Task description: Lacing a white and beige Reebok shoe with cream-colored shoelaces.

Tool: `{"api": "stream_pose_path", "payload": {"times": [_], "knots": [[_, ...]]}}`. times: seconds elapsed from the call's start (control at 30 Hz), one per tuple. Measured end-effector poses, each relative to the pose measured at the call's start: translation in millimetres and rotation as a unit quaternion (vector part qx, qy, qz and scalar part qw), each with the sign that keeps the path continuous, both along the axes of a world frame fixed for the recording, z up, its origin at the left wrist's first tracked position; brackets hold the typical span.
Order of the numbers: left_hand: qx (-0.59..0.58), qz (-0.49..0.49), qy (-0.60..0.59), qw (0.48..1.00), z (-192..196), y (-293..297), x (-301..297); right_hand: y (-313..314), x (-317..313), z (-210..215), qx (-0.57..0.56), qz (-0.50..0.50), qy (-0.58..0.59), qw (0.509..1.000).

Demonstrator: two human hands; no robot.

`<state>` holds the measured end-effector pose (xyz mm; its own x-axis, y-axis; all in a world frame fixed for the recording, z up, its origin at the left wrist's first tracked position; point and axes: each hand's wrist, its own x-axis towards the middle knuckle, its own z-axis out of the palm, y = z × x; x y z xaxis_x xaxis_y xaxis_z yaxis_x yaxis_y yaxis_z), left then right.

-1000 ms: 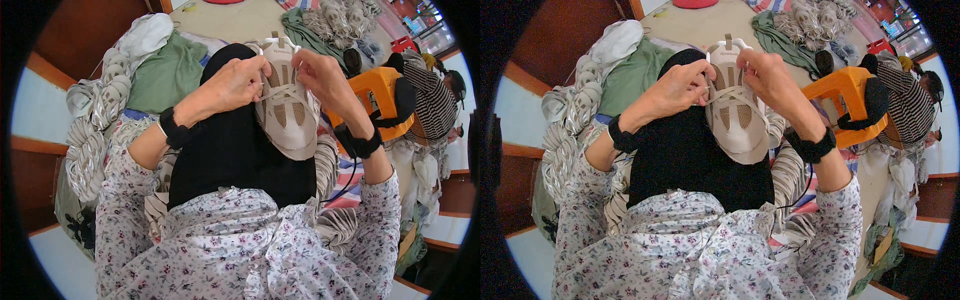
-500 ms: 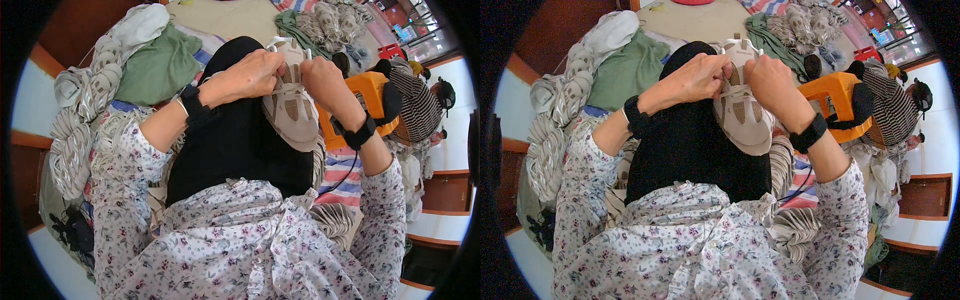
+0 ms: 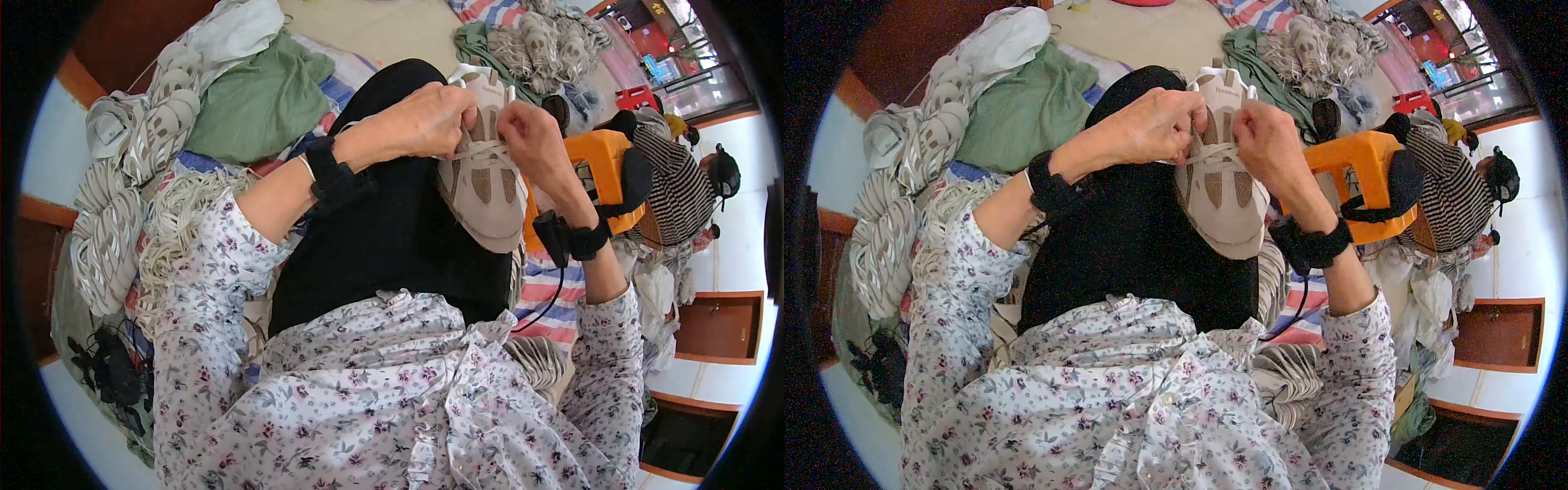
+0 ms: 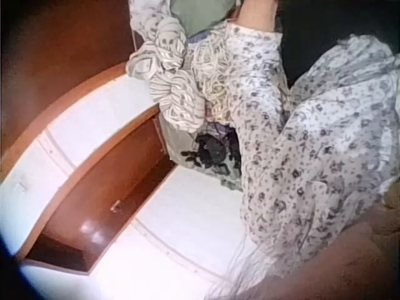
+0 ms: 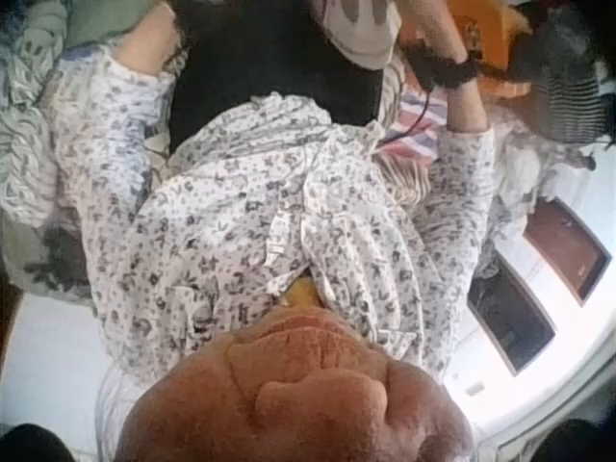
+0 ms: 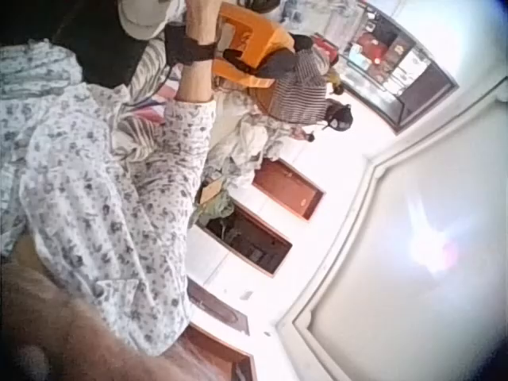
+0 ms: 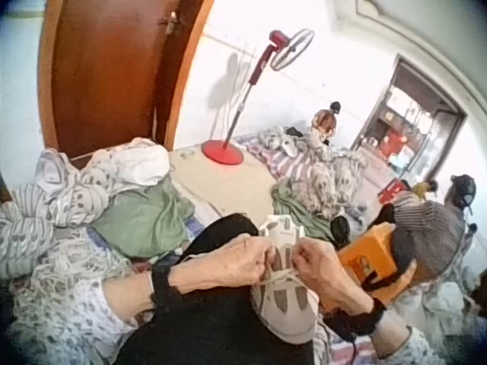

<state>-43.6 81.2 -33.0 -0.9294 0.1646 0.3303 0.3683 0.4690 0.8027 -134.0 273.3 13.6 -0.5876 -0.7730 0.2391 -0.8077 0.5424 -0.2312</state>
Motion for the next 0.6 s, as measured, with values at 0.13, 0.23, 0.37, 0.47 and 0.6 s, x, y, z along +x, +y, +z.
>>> {"api": "stream_pose_path", "payload": {"times": [0.13, 0.23, 0.37, 0.47, 0.6], "knots": [[0.051, -0.008, -0.024, 0.998, 1, -7, 8, -29, 41, 27, -0.179, 0.068, -0.159, 0.969], [0.072, -0.018, -0.016, 0.997, 3, -1, 7, -23, 32, 26, -0.216, 0.073, -0.318, 0.92], [0.045, -0.011, -0.057, 0.997, 5, 3, 2, -5, 11, 5, -0.077, 0.013, -0.232, 0.969], [0.053, 0.03, -0.062, 0.996, 4, 3, 0, -12, 8, 9, -0.037, 0.074, -0.212, 0.974], [0.086, 0.025, -0.091, 0.992, 4, 4, -1, -18, 4, 9, 0.023, 0.12, -0.153, 0.981]]}}
